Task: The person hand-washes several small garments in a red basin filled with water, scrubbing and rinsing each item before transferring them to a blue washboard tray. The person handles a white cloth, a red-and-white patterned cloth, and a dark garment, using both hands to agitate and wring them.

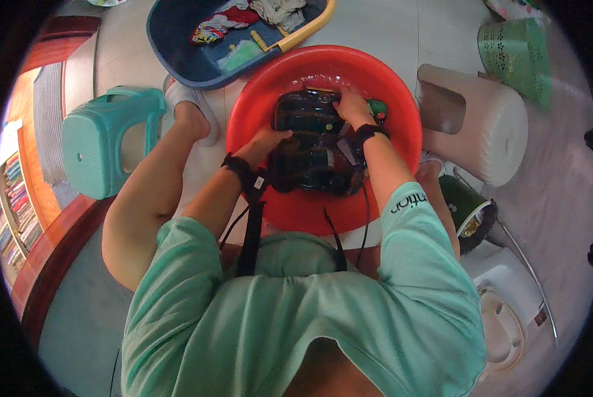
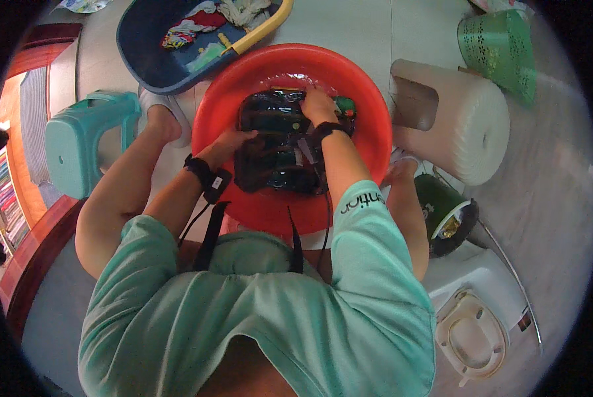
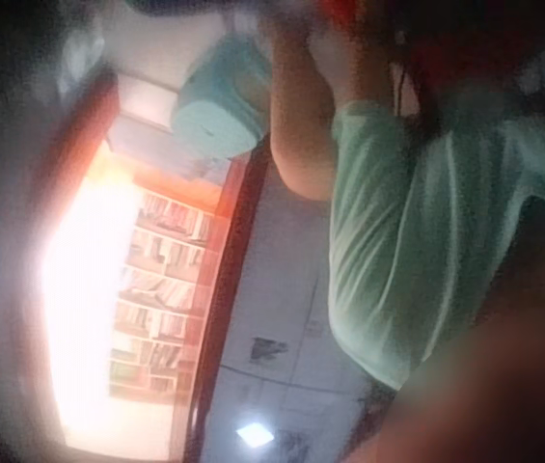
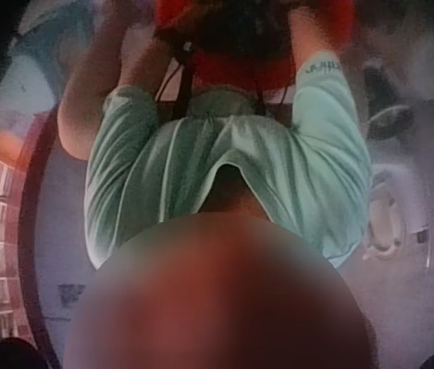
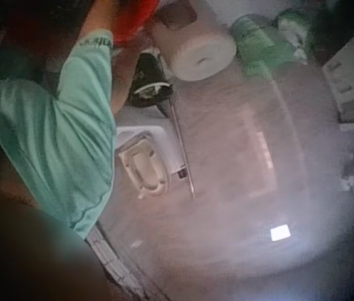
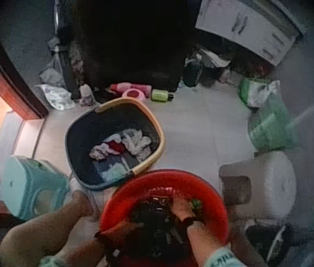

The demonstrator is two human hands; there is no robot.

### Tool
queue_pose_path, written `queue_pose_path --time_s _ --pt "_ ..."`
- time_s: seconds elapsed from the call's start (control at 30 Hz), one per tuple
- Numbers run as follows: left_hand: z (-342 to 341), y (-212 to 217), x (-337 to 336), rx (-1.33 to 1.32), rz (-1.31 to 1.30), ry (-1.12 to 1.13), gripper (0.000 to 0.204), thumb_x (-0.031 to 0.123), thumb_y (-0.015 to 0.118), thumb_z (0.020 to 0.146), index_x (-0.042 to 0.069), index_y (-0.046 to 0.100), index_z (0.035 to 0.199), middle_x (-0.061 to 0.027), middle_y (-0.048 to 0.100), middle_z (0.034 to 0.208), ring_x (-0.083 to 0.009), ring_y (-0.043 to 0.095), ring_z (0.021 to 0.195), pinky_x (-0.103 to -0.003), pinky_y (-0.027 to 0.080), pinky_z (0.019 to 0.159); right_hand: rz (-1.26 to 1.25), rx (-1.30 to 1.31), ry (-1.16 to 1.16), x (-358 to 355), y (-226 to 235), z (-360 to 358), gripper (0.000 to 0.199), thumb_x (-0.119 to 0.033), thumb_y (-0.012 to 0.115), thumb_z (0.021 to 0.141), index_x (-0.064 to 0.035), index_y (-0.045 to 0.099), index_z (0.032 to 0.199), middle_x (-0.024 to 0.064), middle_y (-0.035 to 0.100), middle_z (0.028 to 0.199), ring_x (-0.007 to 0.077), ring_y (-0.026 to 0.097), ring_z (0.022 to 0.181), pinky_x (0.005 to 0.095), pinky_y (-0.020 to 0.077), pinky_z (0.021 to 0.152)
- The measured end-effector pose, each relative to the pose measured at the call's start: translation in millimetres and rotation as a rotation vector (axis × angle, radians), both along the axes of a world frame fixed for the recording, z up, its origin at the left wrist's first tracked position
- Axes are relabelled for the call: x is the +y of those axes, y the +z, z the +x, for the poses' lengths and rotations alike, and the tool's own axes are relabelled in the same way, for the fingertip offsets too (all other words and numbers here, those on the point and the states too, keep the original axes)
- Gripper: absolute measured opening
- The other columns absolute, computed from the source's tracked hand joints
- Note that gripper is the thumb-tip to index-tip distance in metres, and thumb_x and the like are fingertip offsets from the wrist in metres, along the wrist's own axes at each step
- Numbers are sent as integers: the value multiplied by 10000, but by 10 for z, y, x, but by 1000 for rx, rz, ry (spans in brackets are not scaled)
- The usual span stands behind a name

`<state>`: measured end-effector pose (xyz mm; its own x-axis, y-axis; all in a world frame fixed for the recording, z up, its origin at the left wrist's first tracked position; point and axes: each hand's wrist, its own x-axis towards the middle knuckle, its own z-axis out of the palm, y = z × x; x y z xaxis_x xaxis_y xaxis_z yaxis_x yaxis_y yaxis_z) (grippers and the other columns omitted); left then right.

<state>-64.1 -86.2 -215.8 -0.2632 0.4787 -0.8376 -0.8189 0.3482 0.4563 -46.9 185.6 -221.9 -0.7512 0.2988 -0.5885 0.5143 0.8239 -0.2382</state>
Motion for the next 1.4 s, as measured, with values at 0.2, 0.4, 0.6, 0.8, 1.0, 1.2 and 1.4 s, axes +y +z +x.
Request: queue_pose_path --time_s 0.2,0.4,0.6,0.8,1.0,1.2,1.4 --pt "-184 522 76 524 -304 -474 406 288 680 838 -49 635 1059 -185 694 889 -261 678 850 -373 506 779 -23 65 -54 22 137 -38 363 -282 585 866 -120 613 1191 223 632 1115 384 567 1106 466 440 954" --pt "-285 1285 174 757 -346 -709 382 306 657 818 17 639 1067 -225 673 922 -360 656 892 -429 493 798 -387 327 -330 169 295 242 409 -274 613 828 -18 624 1146 246 628 1138 386 578 1106 426 453 930" --pt "-82 1910 333 902 -151 -749 355 330 646 815 14 648 977 -221 663 882 -392 636 873 -457 489 771 -612 246 -562 270 559 650 446 -254 671 816 -11 593 1181 142 661 1098 249 609 1060 360 462 885" --pt "197 2078 556 1101 -144 -937 289 283 644 800 18 630 913 -220 636 851 -411 611 858 -488 473 785 -531 117 -424 405 439 999 478 -210 663 809 -36 546 1238 116 632 1129 244 595 1048 348 461 881" --pt "422 1860 647 1273 -94 -908 427 221 631 799 -1 542 1152 -201 579 1111 -370 563 1033 -451 475 867 -594 -194 -474 499 49 1231 459 -230 662 792 -44 575 1202 109 656 1022 269 614 918 401 492 749" --pt "448 1380 459 1552 -148 -1016 751 152 603 808 18 252 1458 -185 460 1341 -347 486 1188 -456 375 1040 -544 -320 -616 320 -1 1374 296 -196 624 817 11 634 1030 128 665 871 237 622 697 352 473 608" --pt "405 848 409 1487 -418 -992 756 113 541 822 154 216 1503 -214 369 1447 -371 359 1334 -539 228 1123 -146 -73 -539 164 258 1292 444 -268 610 837 18 499 1158 212 655 966 360 652 899 422 514 757"
